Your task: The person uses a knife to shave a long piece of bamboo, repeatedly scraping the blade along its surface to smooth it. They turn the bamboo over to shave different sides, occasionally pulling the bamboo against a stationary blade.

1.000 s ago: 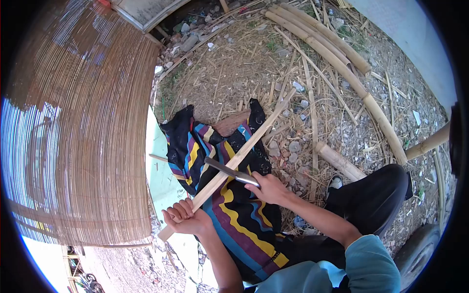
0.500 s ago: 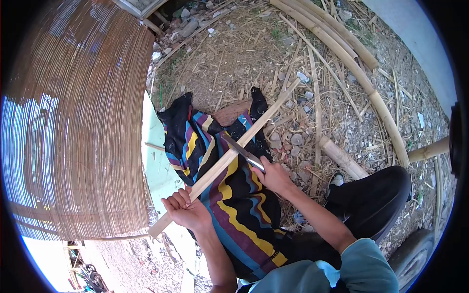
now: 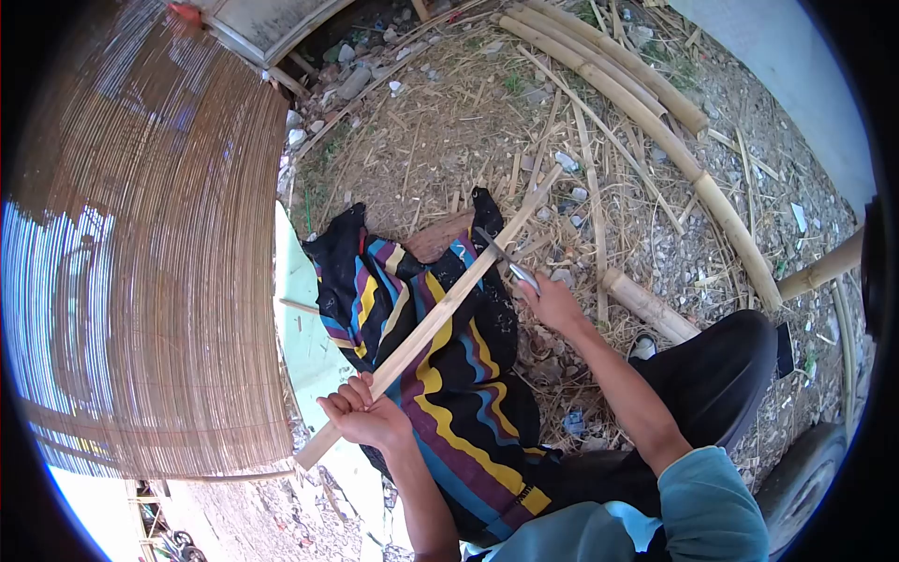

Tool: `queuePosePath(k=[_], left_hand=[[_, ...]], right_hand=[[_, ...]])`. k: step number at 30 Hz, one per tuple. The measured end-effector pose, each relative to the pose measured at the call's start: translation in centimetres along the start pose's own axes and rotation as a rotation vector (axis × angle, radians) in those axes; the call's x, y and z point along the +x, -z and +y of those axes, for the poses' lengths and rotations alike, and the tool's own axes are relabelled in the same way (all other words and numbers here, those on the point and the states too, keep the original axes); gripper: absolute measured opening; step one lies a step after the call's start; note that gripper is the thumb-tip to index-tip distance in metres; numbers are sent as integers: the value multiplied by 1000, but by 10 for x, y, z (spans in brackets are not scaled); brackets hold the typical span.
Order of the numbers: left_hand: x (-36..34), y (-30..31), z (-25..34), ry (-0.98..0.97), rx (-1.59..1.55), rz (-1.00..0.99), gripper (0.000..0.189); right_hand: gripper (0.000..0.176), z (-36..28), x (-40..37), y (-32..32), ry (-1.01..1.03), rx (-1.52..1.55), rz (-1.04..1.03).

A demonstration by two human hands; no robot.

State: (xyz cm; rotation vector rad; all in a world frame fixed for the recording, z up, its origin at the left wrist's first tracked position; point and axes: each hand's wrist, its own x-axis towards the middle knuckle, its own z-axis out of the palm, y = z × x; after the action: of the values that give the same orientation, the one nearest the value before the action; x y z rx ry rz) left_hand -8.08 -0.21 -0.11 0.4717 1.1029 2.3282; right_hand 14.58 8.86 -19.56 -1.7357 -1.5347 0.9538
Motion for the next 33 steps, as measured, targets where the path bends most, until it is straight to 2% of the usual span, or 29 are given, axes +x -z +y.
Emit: queuePosePath(k=[1, 3, 5, 6, 9, 11, 13, 14, 16, 19, 21, 23, 25, 27, 28, 29, 30, 31, 33], left_hand=[[-3, 0, 0, 15, 3, 9, 45], [-4, -5, 0, -7, -26, 6, 45], [-4, -7, 1, -6, -41, 36, 45], [-4, -7, 2, -4, -28, 12, 46], [-3, -7, 2, 8, -26, 35, 47], [-2, -2, 1, -7, -16, 2, 46], [1, -1, 2, -6, 9, 21, 44], [13, 3, 3, 20, 1, -2, 45], [9, -1, 2, 34, -10, 49, 47], [3, 1, 2, -4, 30, -8, 48], [-3, -10, 3, -2, 7, 49, 48], [-1, -14, 2, -19, -25, 88, 43], [3, -3, 4, -34, 15, 24, 43], [9, 1, 0, -40, 55, -32, 44], [9, -1, 0, -24, 35, 23, 46], [7, -3, 1, -8, 19, 86, 48], [6, -7, 3, -20, -12, 63, 48], [8, -11, 2, -15, -9, 50, 48], [9, -10, 0, -93, 59, 168, 47]], right_hand=[[44, -8, -12, 11, -12, -13, -4], [42, -41, -33, 16, 208, -28, -190], [39, -67, -47, 11, 330, -21, -279], [37, -69, -49, 1, 381, 58, -263], [40, -50, -33, -6, 382, -74, -189], [43, -13, 1, -20, 55, 20, -15], [47, 23, 42, -13, -102, 16, -119], [47, 22, 43, -15, -109, 28, -106], [48, 19, 37, -10, 62, -146, 60], [47, 1, 13, -7, 137, -89, -57], [44, -29, -10, 1, 361, -134, -155], [43, -32, -12, -12, 659, -71, -92], [45, -24, -3, -14, 691, -96, -65], [46, 9, 20, -22, 469, -212, -42], [49, 17, 34, -19, 141, -171, -15], [50, 46, 61, -23, 3, -187, 42], [50, 72, 86, -28, -135, -199, 101], [50, 73, 98, -21, -144, -192, 108], [49, 72, 116, -6, -28, -224, 100]])
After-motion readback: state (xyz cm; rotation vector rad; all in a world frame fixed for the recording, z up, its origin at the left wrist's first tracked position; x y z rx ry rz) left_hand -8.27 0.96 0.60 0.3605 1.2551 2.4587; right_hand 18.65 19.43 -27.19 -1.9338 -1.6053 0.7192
